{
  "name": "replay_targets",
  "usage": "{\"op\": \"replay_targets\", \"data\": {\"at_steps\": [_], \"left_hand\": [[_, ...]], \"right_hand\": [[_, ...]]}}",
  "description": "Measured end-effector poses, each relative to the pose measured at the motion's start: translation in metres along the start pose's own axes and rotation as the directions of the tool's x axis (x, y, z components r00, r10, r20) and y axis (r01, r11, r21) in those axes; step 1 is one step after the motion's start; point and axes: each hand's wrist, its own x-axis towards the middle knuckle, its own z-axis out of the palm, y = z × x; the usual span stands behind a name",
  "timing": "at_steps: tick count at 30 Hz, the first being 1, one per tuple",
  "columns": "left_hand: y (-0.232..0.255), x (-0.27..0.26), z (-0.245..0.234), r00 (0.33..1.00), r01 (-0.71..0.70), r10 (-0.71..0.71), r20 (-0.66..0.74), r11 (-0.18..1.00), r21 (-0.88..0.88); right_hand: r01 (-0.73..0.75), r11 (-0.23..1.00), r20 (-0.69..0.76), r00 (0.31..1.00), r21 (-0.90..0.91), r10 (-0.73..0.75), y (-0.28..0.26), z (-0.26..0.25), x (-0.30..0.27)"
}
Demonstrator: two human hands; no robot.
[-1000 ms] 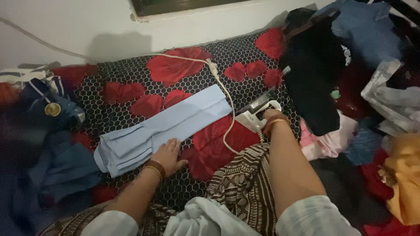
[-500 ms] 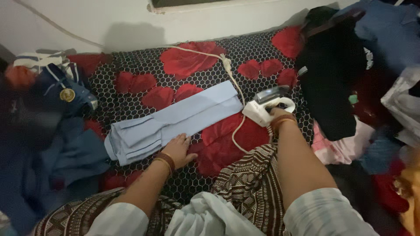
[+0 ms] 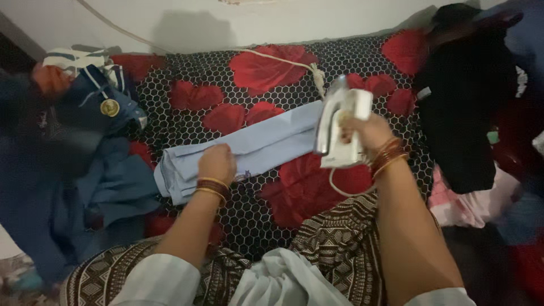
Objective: The person irons a light blue shirt and a pair of blue pants on a bed. They fold the shirt, iron it, then unfold and iron the pants, smoothing and folding them as they go.
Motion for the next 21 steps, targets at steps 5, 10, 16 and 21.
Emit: {"op": "replay_targets", "data": {"at_steps": [5,10,16,21], "left_hand": [[-0.035,0.007,0.011,0.999,0.039,-0.036,-0.027,0.993,0.112],[-0.054,0.013,0.04,0.999,0.047,-0.045,-0.015,0.977,0.207],[-0.061,0.012,0.057,0.986,0.127,-0.15,0.067,0.957,0.262],[-0.05,0.003,0.045,0.927,0.161,-0.264,0.265,0.921,0.354]], "right_hand": [[-0.067,0.984,0.165,0.982,-0.163,0.094,-0.019,0.083,-0.008],[0.149,0.938,0.488,0.873,-0.312,0.024,-0.004,0.155,0.012],[0.323,0.735,0.542,0.837,-0.596,0.071,0.021,0.225,0.039],[0.21,0.632,0.367,0.922,-0.746,0.126,0.038,0.256,0.062]]}}
